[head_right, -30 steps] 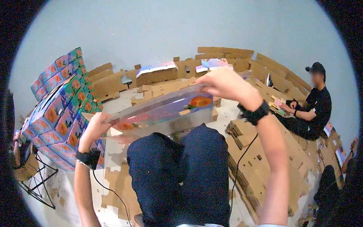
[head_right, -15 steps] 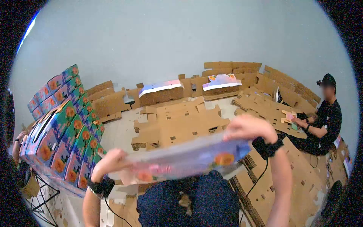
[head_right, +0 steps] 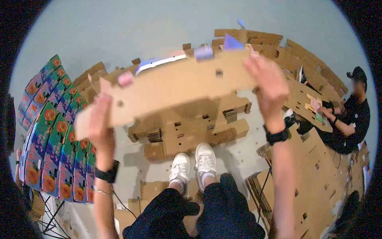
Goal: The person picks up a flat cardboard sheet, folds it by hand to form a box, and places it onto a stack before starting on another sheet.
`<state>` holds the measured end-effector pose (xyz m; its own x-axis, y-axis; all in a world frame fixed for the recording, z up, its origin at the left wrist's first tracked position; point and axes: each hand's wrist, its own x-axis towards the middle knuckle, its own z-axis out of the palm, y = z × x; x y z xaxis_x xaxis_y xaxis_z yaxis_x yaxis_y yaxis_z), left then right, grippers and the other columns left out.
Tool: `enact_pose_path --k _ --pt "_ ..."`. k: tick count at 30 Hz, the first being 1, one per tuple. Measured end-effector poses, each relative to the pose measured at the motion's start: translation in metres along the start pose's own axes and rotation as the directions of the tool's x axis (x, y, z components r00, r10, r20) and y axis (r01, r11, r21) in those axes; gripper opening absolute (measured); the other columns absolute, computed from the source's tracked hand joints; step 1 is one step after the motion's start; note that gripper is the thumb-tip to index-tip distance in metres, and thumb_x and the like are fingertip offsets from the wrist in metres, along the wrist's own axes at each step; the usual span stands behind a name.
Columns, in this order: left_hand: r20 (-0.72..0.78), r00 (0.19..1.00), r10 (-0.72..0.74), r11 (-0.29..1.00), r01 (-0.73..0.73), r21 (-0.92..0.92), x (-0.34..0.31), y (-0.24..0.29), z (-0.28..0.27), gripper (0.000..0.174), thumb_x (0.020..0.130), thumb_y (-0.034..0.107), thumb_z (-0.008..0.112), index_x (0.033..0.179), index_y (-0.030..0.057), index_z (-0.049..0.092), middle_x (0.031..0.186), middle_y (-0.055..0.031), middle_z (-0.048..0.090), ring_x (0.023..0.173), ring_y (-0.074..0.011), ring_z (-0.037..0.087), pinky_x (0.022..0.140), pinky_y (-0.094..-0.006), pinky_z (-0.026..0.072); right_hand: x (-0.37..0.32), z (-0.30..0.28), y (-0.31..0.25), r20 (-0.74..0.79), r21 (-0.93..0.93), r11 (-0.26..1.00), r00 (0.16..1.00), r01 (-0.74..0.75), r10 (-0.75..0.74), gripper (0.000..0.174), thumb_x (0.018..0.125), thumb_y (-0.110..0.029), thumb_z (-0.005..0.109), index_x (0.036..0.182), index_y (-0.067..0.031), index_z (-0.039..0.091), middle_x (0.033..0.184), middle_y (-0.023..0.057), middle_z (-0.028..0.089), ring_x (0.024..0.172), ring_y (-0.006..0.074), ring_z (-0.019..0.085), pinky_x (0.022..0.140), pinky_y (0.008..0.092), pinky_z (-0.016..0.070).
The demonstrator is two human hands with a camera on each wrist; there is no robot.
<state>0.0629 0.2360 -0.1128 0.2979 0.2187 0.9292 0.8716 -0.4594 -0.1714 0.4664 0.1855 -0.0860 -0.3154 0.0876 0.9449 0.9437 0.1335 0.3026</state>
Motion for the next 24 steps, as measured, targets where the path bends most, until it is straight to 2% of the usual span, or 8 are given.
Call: enact_pose_path --k 3,5,7,8,13,16,22,24 --pt "0.408 0.912 -0.037 0.977 0.119 -0.178 -0.109 0.023 0.049 0.057 0.073 -0.010 0.047 0.126 0.0098 0.053 0.126 -0.0131 0.054 0.119 -0.0294 0.050 0.099 -0.0426 0.0401 -0.122 0.015 -0.025 0.325 0.053 0.990 0.940 -0.127 0.103 0.043 0.071 0.004 0.054 0.107 -0.0170 0.067 0.108 0.0053 0.066 0.100 0.0241 0.062 0.091 0.0395 0.0481" --pt "0.642 0.766 0.004 0.950 0.198 -0.242 -0.175 0.044 0.069 0.050 0.074 0.002 0.054 0.124 0.0097 0.054 0.123 -0.0161 0.055 0.110 -0.0316 0.056 0.091 -0.0427 0.0454 -0.220 0.017 -0.036 0.676 0.097 0.923 0.706 -0.371 0.213 0.041 0.072 0.001 0.058 0.109 -0.0153 0.066 0.110 0.0075 0.065 0.098 0.0275 0.061 0.087 0.0389 0.0492" --pt "0.933 0.350 0.088 0.966 0.197 -0.165 -0.208 0.057 0.081 0.043 0.074 0.010 0.058 0.117 0.0116 0.056 0.113 -0.0113 0.059 0.096 -0.0259 0.062 0.072 -0.0403 0.0520 -0.271 0.013 -0.053 0.854 0.064 0.834 0.462 -0.548 0.238 0.040 0.072 -0.001 0.058 0.110 -0.0144 0.065 0.110 0.0085 0.064 0.098 0.0292 0.061 0.085 0.0386 0.0495" --pt "0.938 0.335 0.092 0.965 0.202 -0.167 -0.218 0.058 0.085 0.043 0.074 0.010 0.058 0.117 0.0116 0.056 0.113 -0.0113 0.059 0.096 -0.0259 0.062 0.072 -0.0403 0.0520 -0.285 0.011 -0.060 0.887 0.045 0.796 0.390 -0.604 0.245 0.040 0.072 -0.002 0.059 0.110 -0.0132 0.064 0.112 0.0099 0.063 0.098 0.0307 0.061 0.083 0.0388 0.0500" --pt "0.845 0.504 0.179 0.970 0.054 -0.238 -0.217 0.036 0.101 0.051 0.074 0.008 0.059 0.124 0.0114 0.052 0.119 -0.0097 0.057 0.102 -0.0252 0.060 0.077 -0.0399 0.0514 -0.293 0.037 -0.057 0.956 -0.004 0.812 0.236 -0.584 0.174 0.049 0.071 0.002 0.057 0.117 -0.0140 0.059 0.118 0.0122 0.059 0.098 0.0327 0.060 0.081 0.0399 0.0509" --pt "0.647 0.736 0.199 0.976 -0.088 -0.200 -0.161 0.020 0.113 0.057 0.074 0.004 0.057 0.130 0.0103 0.048 0.126 -0.0119 0.054 0.114 -0.0304 0.053 0.092 -0.0409 0.0456 -0.260 0.054 -0.059 0.892 -0.042 0.817 0.346 -0.575 0.290 0.059 0.071 0.005 0.054 0.125 -0.0181 0.053 0.121 0.0128 0.057 0.099 0.0333 0.059 0.082 0.0416 0.0501" --pt "0.429 0.820 0.379 0.922 -0.372 -0.103 -0.068 0.020 0.112 0.054 0.076 0.006 0.055 0.130 0.0080 0.047 0.130 -0.0113 0.051 0.121 -0.0318 0.046 0.100 -0.0413 0.0395 -0.254 0.043 -0.090 0.663 0.032 0.614 0.477 -0.788 0.578 0.076 0.070 0.007 0.048 0.137 -0.0287 0.040 0.125 0.0141 0.054 0.101 0.0378 0.057 0.084 0.0420 0.0482" --pt "0.478 0.794 0.377 0.917 -0.393 -0.071 -0.078 0.006 0.117 0.055 0.078 0.004 0.050 0.132 0.0095 0.044 0.133 -0.0115 0.048 0.121 -0.0303 0.046 0.101 -0.0428 0.0392 -0.280 0.049 -0.108 0.791 -0.078 0.423 0.202 -0.903 0.578 0.076 0.073 0.004 0.045 0.139 -0.0325 0.035 0.127 0.0143 0.051 0.102 0.0389 0.056 0.083 0.0431 0.0476"
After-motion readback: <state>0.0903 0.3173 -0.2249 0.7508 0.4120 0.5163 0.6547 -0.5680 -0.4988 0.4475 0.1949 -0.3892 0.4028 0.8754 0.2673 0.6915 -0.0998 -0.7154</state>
